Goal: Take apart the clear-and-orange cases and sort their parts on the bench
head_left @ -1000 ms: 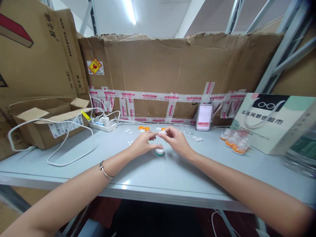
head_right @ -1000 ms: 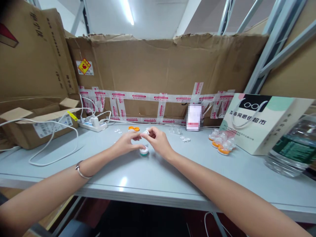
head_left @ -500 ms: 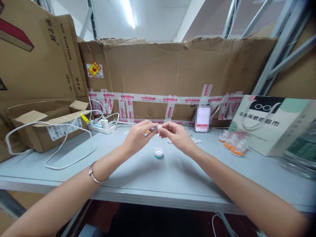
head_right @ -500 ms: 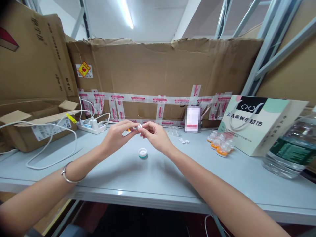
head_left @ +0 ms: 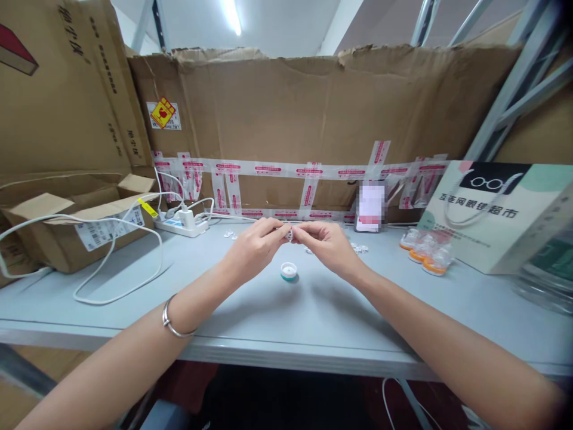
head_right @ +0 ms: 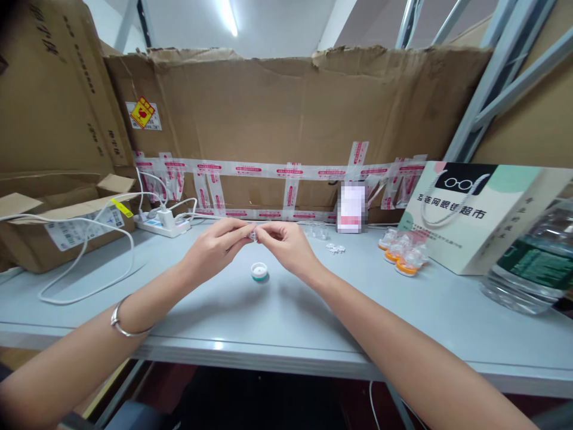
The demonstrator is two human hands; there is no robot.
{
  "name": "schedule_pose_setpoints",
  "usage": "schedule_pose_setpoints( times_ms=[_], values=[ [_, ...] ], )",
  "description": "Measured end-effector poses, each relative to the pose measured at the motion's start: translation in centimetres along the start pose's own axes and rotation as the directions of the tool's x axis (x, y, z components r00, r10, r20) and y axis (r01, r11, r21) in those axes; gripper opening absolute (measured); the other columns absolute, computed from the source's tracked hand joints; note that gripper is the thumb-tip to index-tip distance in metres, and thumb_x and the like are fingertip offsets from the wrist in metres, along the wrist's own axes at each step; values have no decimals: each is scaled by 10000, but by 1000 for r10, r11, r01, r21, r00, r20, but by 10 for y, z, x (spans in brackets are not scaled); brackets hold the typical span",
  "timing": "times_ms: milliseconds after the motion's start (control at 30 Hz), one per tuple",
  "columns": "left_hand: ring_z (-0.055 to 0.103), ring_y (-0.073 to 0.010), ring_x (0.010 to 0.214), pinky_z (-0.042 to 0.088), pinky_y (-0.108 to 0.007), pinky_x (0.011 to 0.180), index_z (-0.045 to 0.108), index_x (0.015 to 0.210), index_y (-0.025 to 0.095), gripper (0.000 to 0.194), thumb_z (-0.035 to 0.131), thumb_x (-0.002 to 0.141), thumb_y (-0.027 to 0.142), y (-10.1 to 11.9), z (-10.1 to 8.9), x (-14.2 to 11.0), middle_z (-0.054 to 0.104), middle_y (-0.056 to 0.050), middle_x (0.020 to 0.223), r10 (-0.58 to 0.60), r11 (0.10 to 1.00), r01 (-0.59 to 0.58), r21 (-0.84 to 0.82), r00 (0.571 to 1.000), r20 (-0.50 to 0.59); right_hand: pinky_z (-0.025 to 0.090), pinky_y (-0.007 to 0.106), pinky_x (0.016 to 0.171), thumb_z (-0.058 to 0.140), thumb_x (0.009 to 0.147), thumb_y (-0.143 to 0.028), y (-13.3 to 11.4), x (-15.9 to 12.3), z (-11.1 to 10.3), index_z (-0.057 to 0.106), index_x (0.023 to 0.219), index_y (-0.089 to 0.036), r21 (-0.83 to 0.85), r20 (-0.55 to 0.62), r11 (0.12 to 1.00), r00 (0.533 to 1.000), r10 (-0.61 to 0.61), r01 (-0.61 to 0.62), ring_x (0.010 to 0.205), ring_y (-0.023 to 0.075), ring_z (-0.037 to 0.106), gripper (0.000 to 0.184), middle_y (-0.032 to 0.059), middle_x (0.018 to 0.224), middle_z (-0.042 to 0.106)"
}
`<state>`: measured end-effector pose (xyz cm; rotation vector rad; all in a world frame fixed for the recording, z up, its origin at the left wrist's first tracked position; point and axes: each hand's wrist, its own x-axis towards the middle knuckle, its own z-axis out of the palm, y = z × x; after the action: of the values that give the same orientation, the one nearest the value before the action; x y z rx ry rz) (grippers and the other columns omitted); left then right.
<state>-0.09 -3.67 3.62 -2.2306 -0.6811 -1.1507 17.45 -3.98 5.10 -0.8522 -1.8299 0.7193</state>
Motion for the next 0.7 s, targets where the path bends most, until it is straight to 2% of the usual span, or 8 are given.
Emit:
schedule_pose_setpoints(
  times_ms=[267,500,700],
  values=[
    [567,-134,783,486,-250,687,577,958,153,158,451,864,146,0,3,-6,627,-50,857,20,999,-22,42,999,39,489,282,681,564,728,-261,2,-3,9,702,776,-170,-3,-14,1000,1000,17,-17,719,164,618,172,23,715,673],
    [577,-140,775,488,-259,695,569,957,138,164,430,870,132,4,9,-10,631,-61,847,56,996,-58,65,998,24,492,292,657,560,722,-266,11,-5,11,694,701,-153,30,-17,999,999,36,-36,667,152,599,177,21,677,656],
    [576,-141,729,489,-261,673,603,932,129,166,455,860,155,3,15,-11,635,-67,806,13,999,-13,-31,1000,6,490,271,625,626,661,-309,20,-1,12,691,694,-140,182,-13,971,987,158,-153,595,117,577,184,14,616,637]
  ],
)
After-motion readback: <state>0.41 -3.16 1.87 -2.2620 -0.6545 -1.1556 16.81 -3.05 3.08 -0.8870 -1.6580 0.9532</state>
